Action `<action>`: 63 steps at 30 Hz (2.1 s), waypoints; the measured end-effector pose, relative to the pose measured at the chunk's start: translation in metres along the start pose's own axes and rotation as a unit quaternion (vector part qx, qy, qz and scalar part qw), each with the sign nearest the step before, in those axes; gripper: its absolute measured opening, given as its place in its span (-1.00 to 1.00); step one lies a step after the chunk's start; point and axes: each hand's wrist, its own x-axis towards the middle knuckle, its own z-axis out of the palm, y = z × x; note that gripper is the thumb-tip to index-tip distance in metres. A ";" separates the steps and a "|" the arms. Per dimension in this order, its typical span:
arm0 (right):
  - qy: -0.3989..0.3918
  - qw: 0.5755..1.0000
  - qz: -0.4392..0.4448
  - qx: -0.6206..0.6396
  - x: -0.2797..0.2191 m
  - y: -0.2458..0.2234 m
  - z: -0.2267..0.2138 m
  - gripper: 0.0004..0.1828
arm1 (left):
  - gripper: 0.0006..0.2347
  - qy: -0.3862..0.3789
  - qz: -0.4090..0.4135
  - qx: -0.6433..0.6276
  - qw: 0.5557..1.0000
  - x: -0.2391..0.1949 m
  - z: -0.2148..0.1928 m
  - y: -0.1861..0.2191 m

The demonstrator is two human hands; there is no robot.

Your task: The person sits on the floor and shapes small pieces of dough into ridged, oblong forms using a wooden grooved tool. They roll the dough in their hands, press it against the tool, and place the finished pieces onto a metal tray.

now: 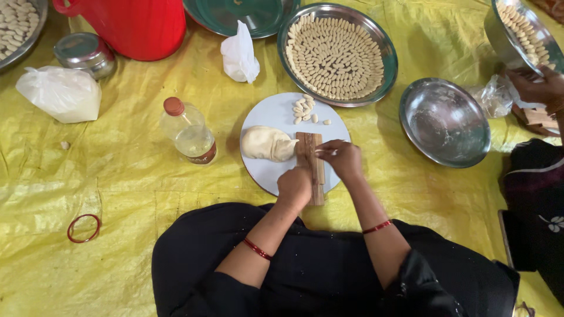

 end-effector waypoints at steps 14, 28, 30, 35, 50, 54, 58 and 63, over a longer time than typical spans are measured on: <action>-0.007 0.982 0.006 -0.190 0.019 -0.026 0.012 -0.36 | -0.32 -0.017 -0.004 0.106 0.994 -0.002 0.023 0.003; 0.015 0.987 -0.005 -0.160 0.062 0.004 0.024 -0.60 | -0.39 0.020 -0.007 0.102 0.995 0.001 0.047 -0.004; 0.040 0.991 -0.029 -0.124 0.062 0.006 0.022 -0.70 | -0.72 -0.010 -0.016 0.098 0.995 0.003 0.054 -0.010; -0.046 0.987 -0.033 -0.151 0.047 0.000 0.009 -0.64 | -0.81 -0.015 0.000 0.099 0.995 0.005 0.053 -0.008; 0.042 0.983 -0.128 -0.127 0.077 0.024 0.002 -0.62 | -0.49 -0.071 -0.007 0.113 0.991 0.005 0.019 0.008; 0.012 0.986 -0.036 -0.159 0.061 0.016 0.005 -0.82 | -0.86 0.013 0.032 0.108 0.994 0.008 0.008 0.000; 0.010 1.000 0.027 0.003 0.031 -0.016 -0.022 -0.76 | -0.63 0.095 0.003 -0.276 0.956 0.021 -0.018 0.005; 0.069 0.988 -0.120 0.063 -0.050 -0.060 -0.035 -0.52 | -0.56 -0.144 -0.140 -0.862 0.466 0.015 -0.003 0.028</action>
